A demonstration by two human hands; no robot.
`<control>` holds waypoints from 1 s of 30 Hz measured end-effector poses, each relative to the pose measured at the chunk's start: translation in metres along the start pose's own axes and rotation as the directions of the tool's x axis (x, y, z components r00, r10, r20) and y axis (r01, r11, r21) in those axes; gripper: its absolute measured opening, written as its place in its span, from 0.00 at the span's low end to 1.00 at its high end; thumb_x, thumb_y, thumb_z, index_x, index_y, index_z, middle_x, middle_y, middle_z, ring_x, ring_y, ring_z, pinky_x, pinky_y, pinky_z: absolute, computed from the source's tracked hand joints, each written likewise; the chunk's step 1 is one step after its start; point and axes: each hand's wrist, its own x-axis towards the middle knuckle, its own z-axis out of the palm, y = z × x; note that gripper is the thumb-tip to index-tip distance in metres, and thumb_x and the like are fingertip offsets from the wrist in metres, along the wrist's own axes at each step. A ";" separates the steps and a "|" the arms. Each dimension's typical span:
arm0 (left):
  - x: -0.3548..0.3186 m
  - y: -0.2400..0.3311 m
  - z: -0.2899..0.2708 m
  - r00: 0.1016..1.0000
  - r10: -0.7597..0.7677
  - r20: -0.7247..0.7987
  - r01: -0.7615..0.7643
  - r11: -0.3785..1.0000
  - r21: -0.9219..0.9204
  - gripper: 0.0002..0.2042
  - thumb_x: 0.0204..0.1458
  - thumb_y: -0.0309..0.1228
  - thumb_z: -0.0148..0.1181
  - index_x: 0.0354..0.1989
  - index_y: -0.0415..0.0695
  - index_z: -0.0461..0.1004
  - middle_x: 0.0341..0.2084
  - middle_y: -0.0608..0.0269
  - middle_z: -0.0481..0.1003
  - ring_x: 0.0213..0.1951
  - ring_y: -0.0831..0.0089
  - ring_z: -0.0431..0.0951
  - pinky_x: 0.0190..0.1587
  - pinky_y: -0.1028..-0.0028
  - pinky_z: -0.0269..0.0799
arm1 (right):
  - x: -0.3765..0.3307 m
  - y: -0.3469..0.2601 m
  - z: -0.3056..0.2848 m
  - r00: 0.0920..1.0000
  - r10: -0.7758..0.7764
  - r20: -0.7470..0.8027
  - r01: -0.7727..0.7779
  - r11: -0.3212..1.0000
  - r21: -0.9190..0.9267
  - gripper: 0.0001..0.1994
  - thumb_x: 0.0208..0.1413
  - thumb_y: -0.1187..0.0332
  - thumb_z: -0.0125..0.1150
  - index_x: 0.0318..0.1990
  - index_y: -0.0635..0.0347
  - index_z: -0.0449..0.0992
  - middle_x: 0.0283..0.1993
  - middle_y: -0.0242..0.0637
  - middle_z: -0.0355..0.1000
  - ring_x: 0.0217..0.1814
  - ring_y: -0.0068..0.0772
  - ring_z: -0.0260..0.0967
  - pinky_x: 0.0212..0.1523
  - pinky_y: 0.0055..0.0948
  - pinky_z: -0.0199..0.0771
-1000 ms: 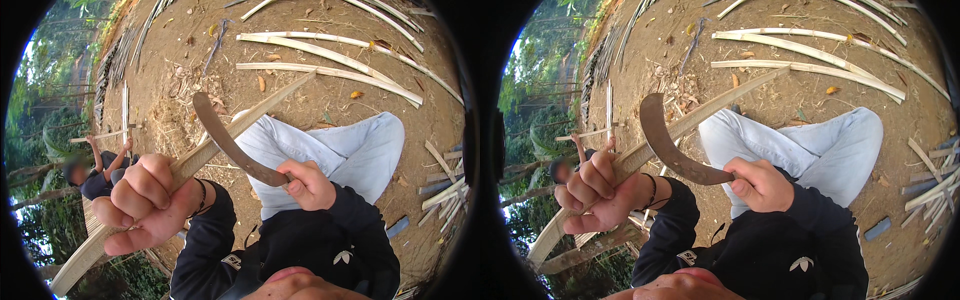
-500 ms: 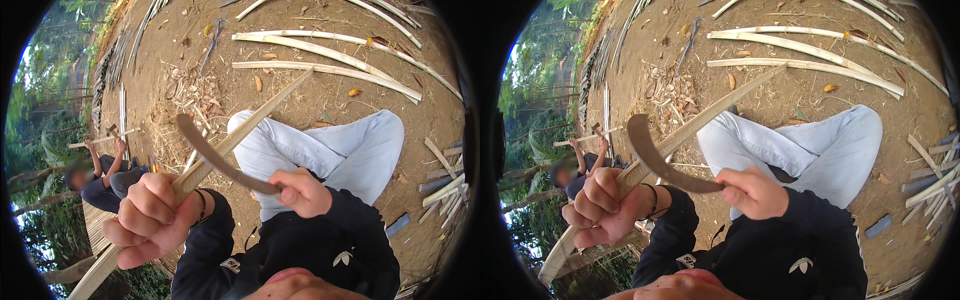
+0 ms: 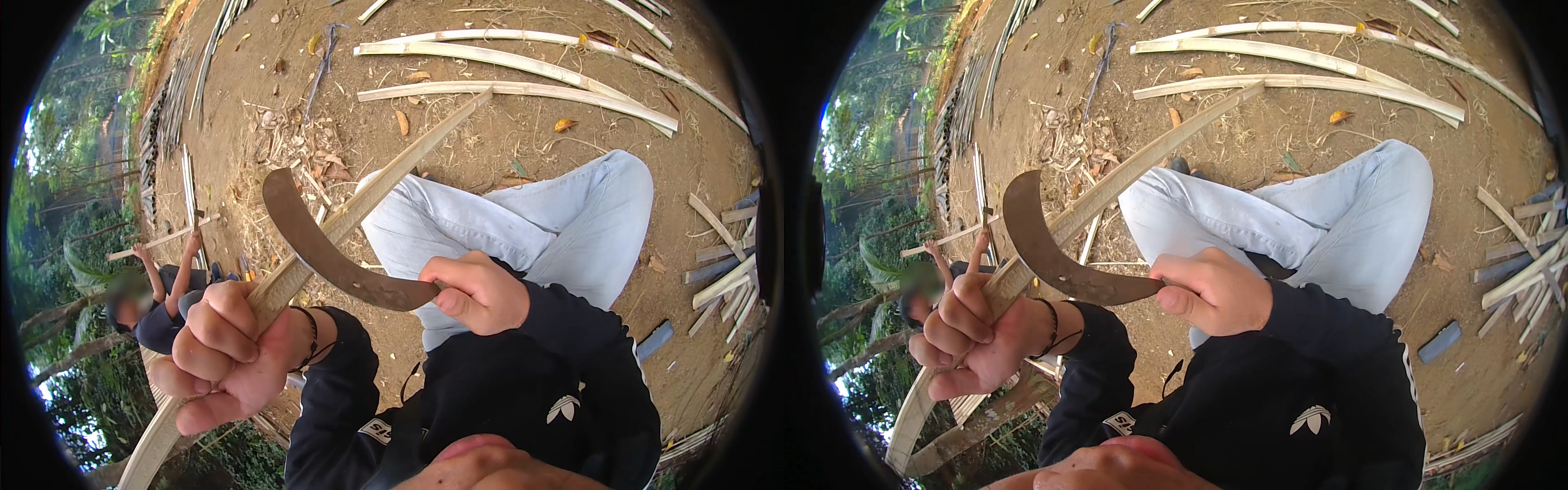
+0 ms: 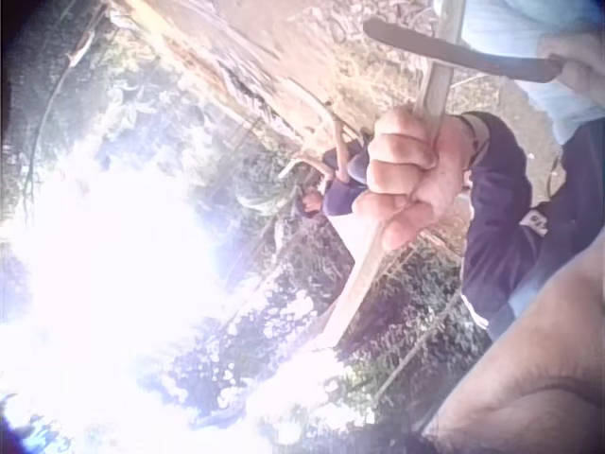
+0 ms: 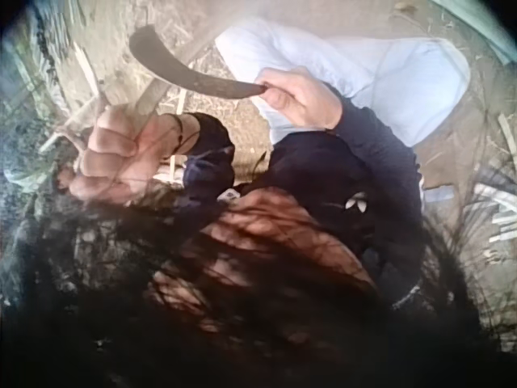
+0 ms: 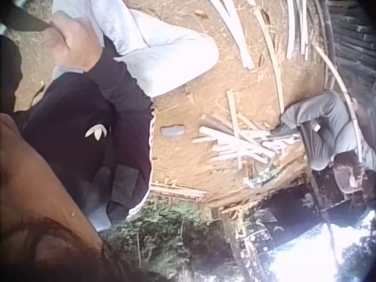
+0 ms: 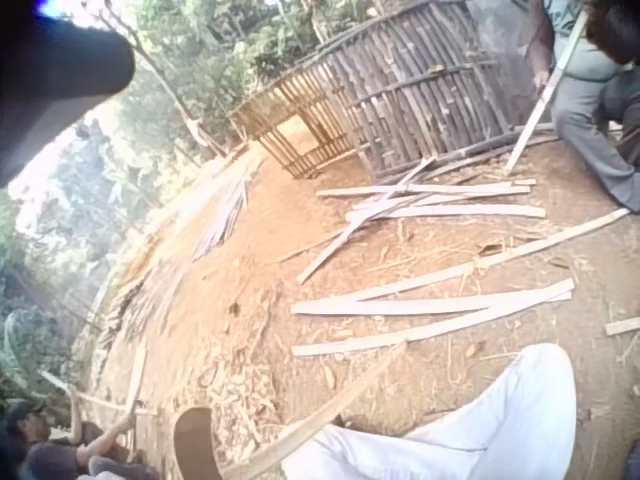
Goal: The person scrapes a bamboo strip with a sickle while sitting cross-legged on the ground, handling the long material by hand.
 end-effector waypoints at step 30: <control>0.025 -0.014 0.029 0.997 0.011 -0.079 -0.010 1.000 0.011 0.19 0.52 0.53 0.53 0.25 0.50 0.65 0.11 0.76 0.57 0.12 0.83 0.55 0.20 0.79 0.48 | -0.005 0.002 -0.016 0.990 -0.050 -0.132 0.028 0.986 -0.161 0.20 0.61 0.50 0.48 0.33 0.61 0.71 0.17 0.42 0.65 0.20 0.49 0.67 0.22 0.39 0.64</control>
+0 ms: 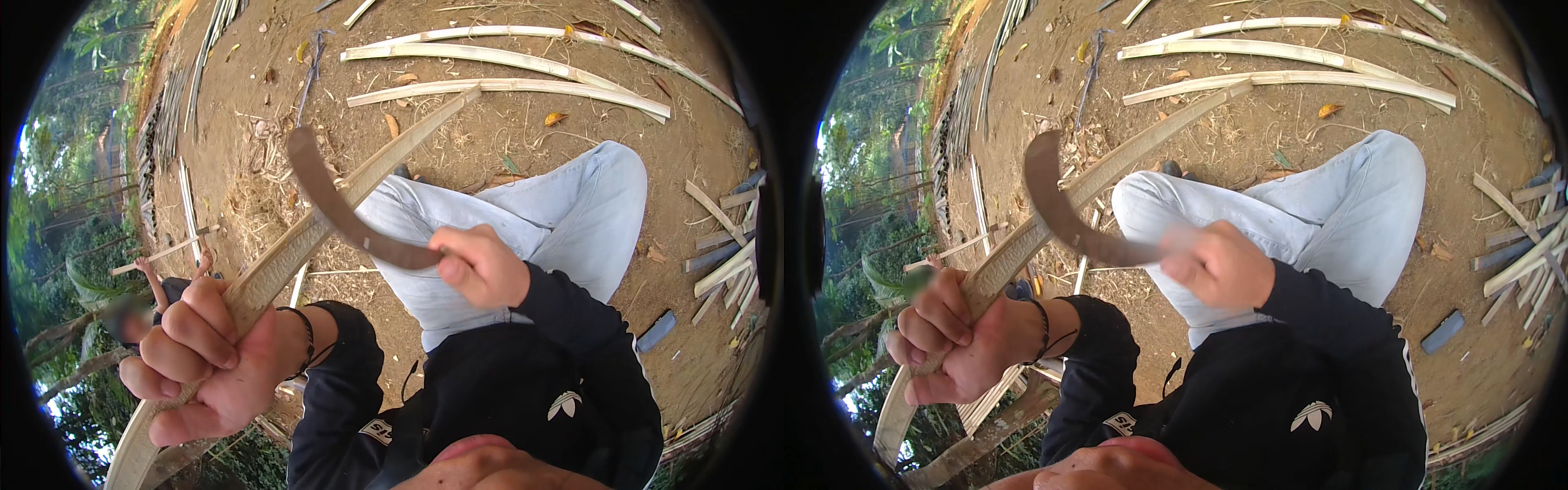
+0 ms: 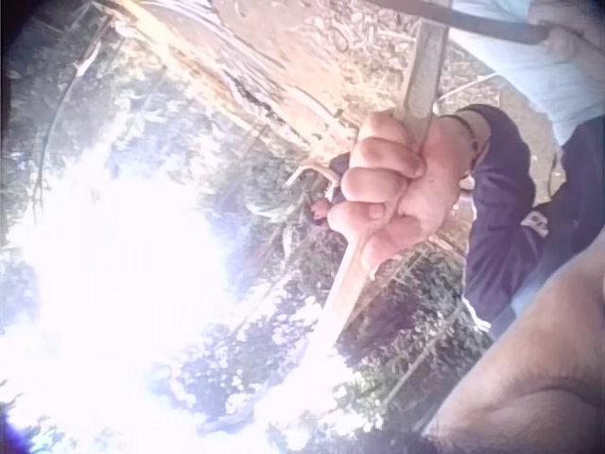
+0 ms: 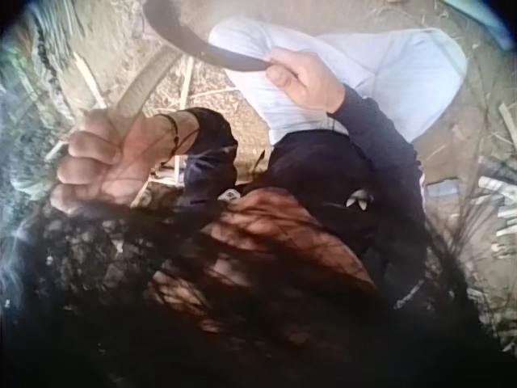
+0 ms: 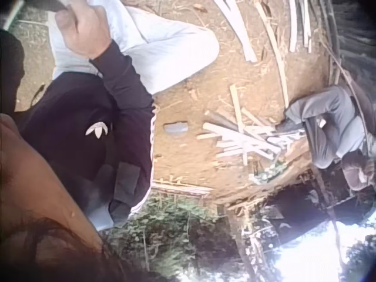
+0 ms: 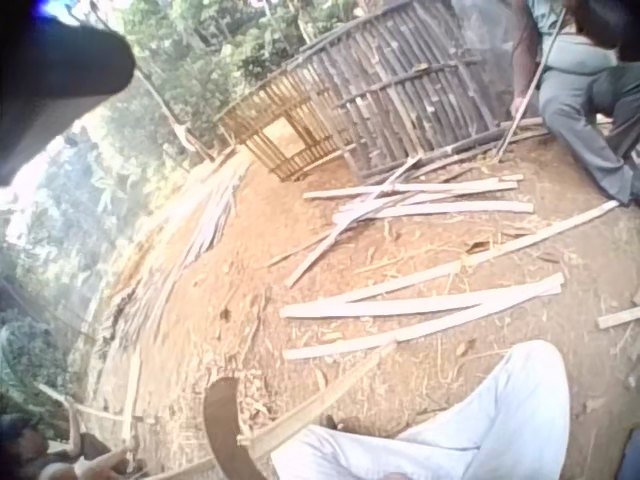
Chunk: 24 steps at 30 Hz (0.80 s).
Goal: The person scrapes a bamboo strip with a sickle while sitting cross-legged on the ground, handling the long material by hand.
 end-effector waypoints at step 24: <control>0.003 0.001 -0.004 1.000 -0.026 -0.008 0.025 0.998 -0.050 0.19 0.51 0.52 0.53 0.24 0.49 0.64 0.10 0.75 0.57 0.11 0.83 0.55 0.19 0.80 0.48 | 0.012 0.027 -0.020 0.996 -0.029 -0.082 0.017 0.989 -0.145 0.24 0.61 0.46 0.47 0.32 0.64 0.68 0.14 0.38 0.58 0.15 0.40 0.61 0.20 0.32 0.59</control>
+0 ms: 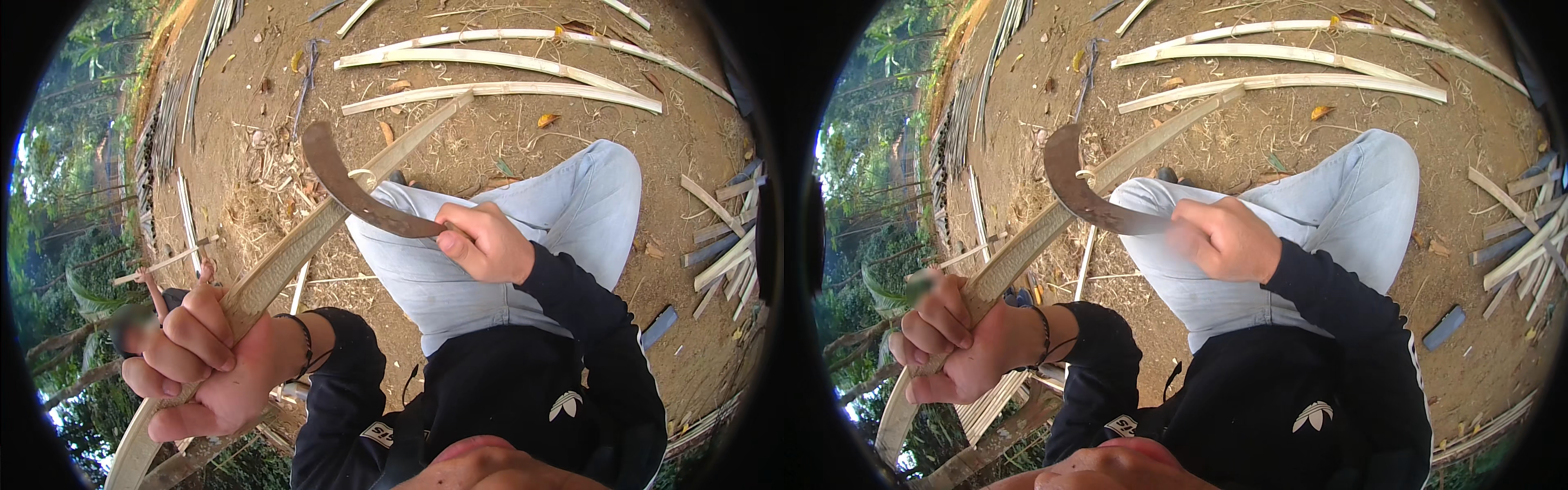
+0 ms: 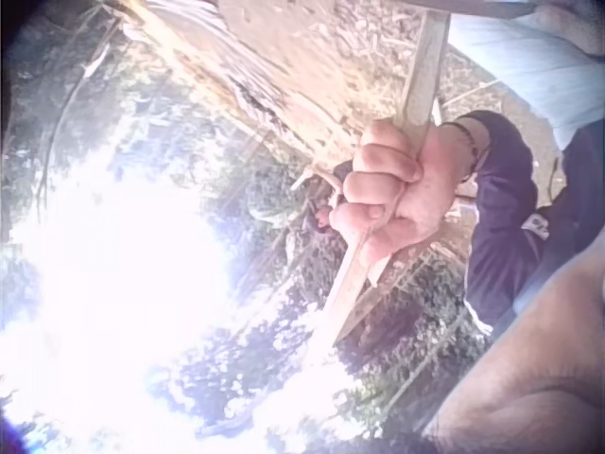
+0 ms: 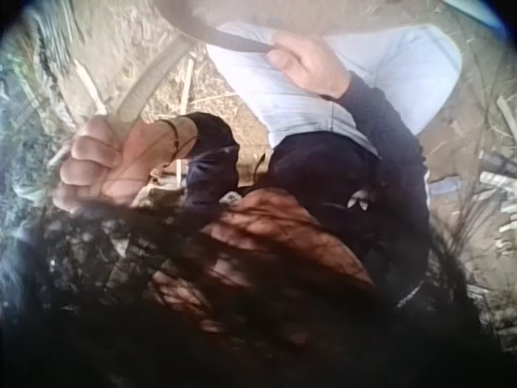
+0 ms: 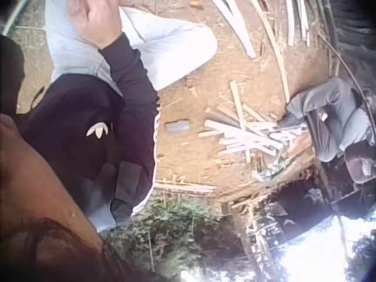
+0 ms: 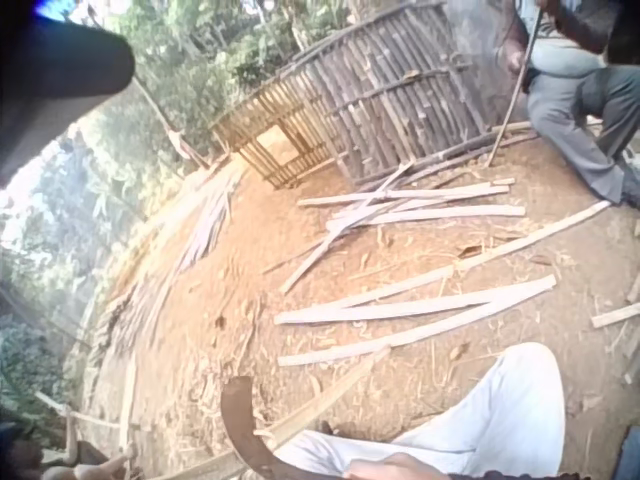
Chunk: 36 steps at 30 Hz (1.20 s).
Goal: The person scrapes a bamboo strip with a sickle while sitting cross-legged on the ground, handling the long material by hand.
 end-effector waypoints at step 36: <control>0.005 0.002 -0.010 1.000 -0.012 -0.022 0.012 1.000 0.019 0.19 0.51 0.51 0.54 0.23 0.49 0.64 0.10 0.74 0.57 0.11 0.82 0.56 0.18 0.78 0.48 | 0.014 0.076 -0.019 0.930 0.359 -0.072 -0.358 0.933 0.030 0.23 0.64 0.52 0.45 0.28 0.65 0.70 0.20 0.43 0.64 0.23 0.36 0.62 0.28 0.34 0.64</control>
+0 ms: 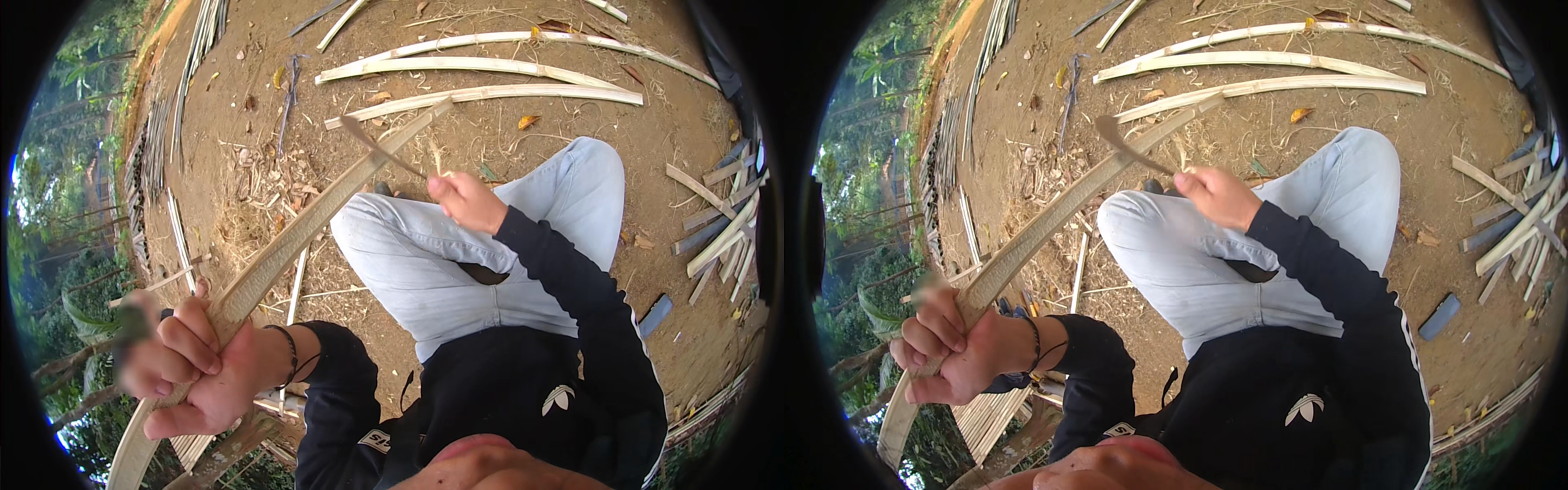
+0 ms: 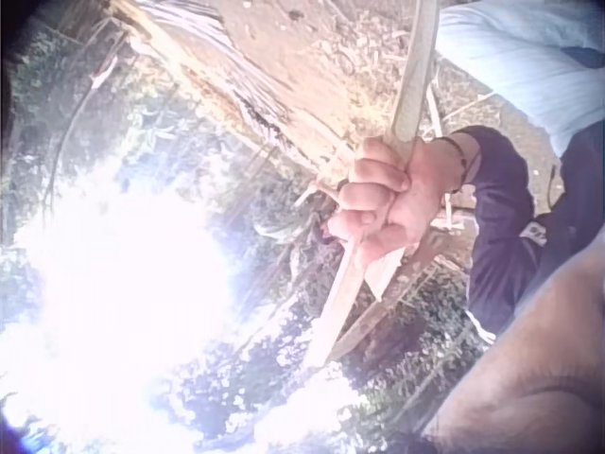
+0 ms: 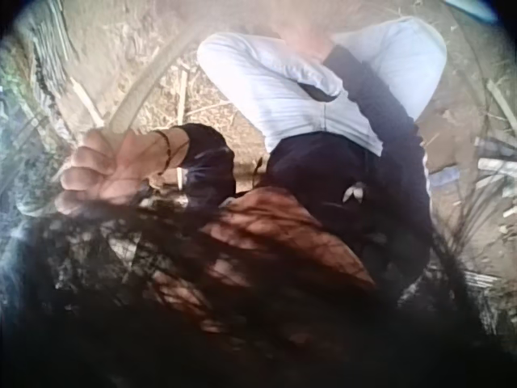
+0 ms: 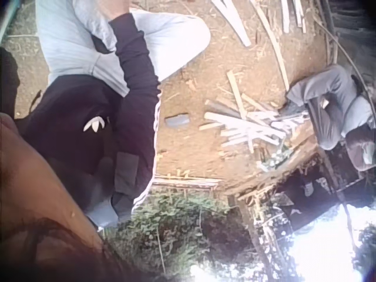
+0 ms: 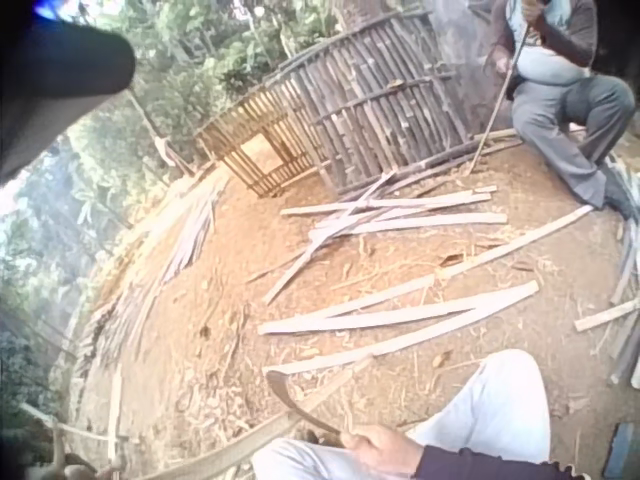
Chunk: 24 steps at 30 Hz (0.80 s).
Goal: The person scrapes a bamboo strip with a sickle while sitting cross-legged on the ground, handling the long material by hand.
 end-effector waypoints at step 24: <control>0.018 -0.010 -0.038 0.998 0.028 -0.049 -0.030 0.999 -0.027 0.19 0.55 0.49 0.51 0.20 0.51 0.59 0.08 0.76 0.56 0.09 0.85 0.54 0.15 0.82 0.48 | -0.002 -0.044 0.025 0.959 -0.265 0.099 0.259 0.964 0.066 0.18 0.62 0.55 0.49 0.34 0.63 0.71 0.18 0.45 0.66 0.19 0.45 0.66 0.24 0.38 0.65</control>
